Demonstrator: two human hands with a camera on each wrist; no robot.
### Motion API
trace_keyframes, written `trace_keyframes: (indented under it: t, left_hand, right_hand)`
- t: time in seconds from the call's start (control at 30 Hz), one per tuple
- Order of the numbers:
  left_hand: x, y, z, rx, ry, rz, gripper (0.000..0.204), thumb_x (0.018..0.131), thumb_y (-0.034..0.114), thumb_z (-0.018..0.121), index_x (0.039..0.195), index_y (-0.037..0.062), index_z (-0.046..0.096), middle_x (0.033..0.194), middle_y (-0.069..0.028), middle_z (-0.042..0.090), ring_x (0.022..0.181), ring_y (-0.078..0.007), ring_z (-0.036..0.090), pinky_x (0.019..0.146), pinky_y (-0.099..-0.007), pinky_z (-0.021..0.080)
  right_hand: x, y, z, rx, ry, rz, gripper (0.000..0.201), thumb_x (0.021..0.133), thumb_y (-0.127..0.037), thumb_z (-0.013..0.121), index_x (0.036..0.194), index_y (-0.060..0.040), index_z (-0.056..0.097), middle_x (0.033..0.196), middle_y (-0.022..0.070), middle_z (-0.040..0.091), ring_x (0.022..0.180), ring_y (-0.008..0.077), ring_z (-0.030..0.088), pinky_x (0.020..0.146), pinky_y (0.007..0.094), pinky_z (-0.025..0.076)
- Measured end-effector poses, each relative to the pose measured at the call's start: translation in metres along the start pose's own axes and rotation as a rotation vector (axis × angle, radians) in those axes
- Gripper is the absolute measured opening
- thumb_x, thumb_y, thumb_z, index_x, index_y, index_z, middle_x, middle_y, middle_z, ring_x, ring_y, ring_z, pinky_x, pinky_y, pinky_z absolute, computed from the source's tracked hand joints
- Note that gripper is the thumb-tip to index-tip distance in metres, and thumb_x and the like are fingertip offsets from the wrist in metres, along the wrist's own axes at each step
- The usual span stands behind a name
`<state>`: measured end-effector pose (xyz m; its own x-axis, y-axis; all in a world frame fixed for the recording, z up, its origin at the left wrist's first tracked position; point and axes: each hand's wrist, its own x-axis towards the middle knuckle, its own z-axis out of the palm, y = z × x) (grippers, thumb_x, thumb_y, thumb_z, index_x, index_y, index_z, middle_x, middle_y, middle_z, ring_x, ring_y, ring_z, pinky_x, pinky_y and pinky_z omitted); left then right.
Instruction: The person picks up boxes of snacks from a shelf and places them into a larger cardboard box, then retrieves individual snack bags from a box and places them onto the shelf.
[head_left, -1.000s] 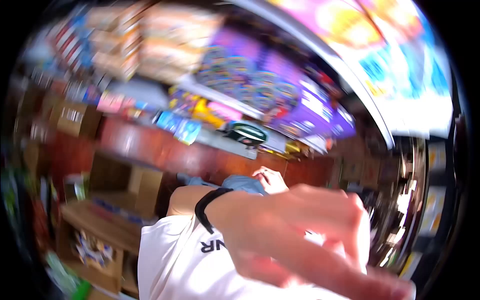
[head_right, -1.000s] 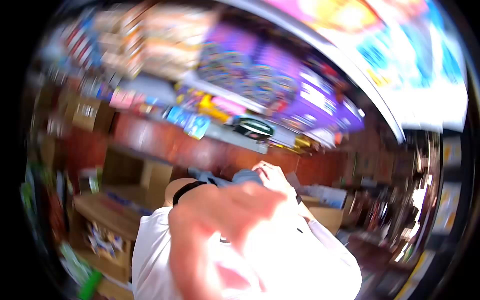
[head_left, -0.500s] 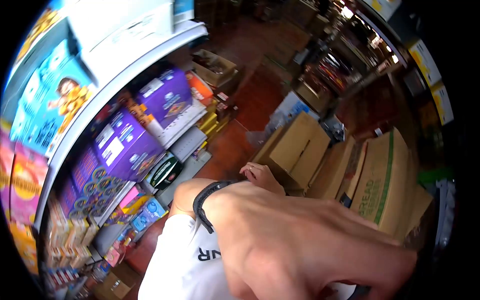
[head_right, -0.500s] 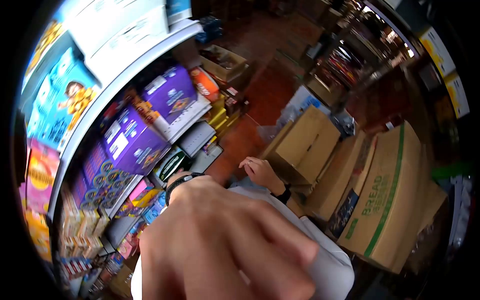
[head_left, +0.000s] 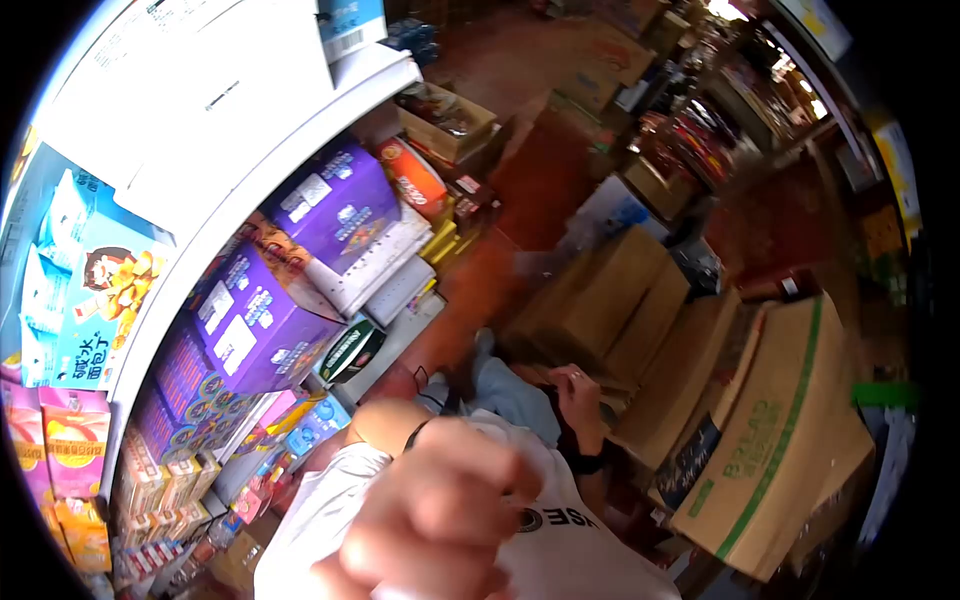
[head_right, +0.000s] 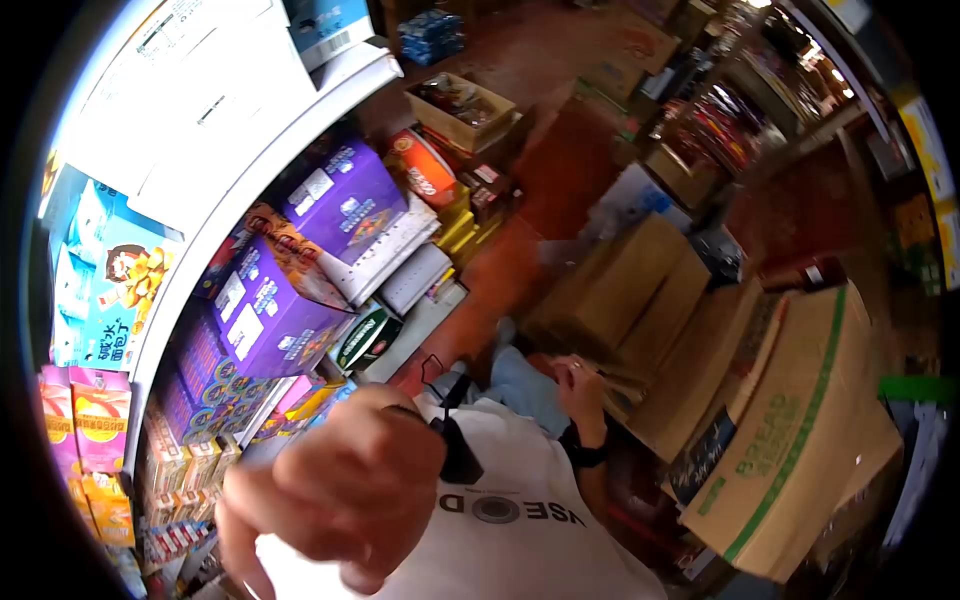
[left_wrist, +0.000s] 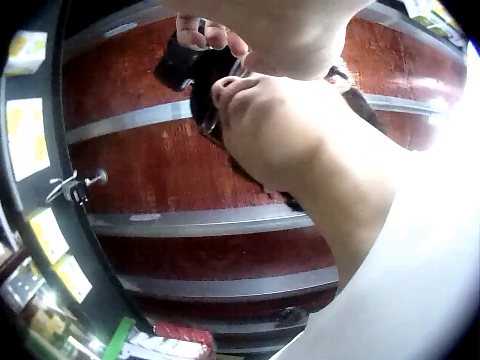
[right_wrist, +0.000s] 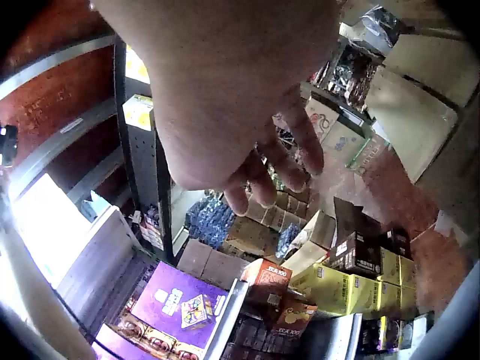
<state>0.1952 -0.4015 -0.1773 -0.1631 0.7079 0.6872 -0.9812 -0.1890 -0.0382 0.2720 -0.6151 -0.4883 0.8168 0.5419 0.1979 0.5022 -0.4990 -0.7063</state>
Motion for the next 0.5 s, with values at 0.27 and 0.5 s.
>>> trace_keyframes:
  t: [0.27,0.5]
  left_hand:
    - [0.054,-0.012,-0.049,0.310,-0.718,0.142,0.080,0.084,-0.002,0.056,0.159,0.0173,0.034,0.066,-0.0007,0.058,0.047,-0.0104,0.041,0.043,-0.0278,0.040]
    - [0.064,-0.070,-0.035,0.380,-0.778,0.249,0.025,0.080,-0.009,0.054,0.098,0.0081,0.052,0.058,0.0008,0.052,0.044,-0.0092,0.045,0.041,-0.0245,0.036]
  right_hand:
    - [0.108,0.006,0.029,0.141,-0.340,-0.128,0.012,0.094,-0.001,0.057,0.096,-0.0043,0.069,0.089,0.0133,0.069,0.073,0.0308,0.068,0.065,0.0369,0.054]
    - [0.245,0.004,0.065,0.237,-0.565,-0.542,0.015,0.092,-0.001,0.057,0.094,-0.0054,0.071,0.081,0.0119,0.066,0.072,0.0313,0.066,0.063,0.0388,0.051]
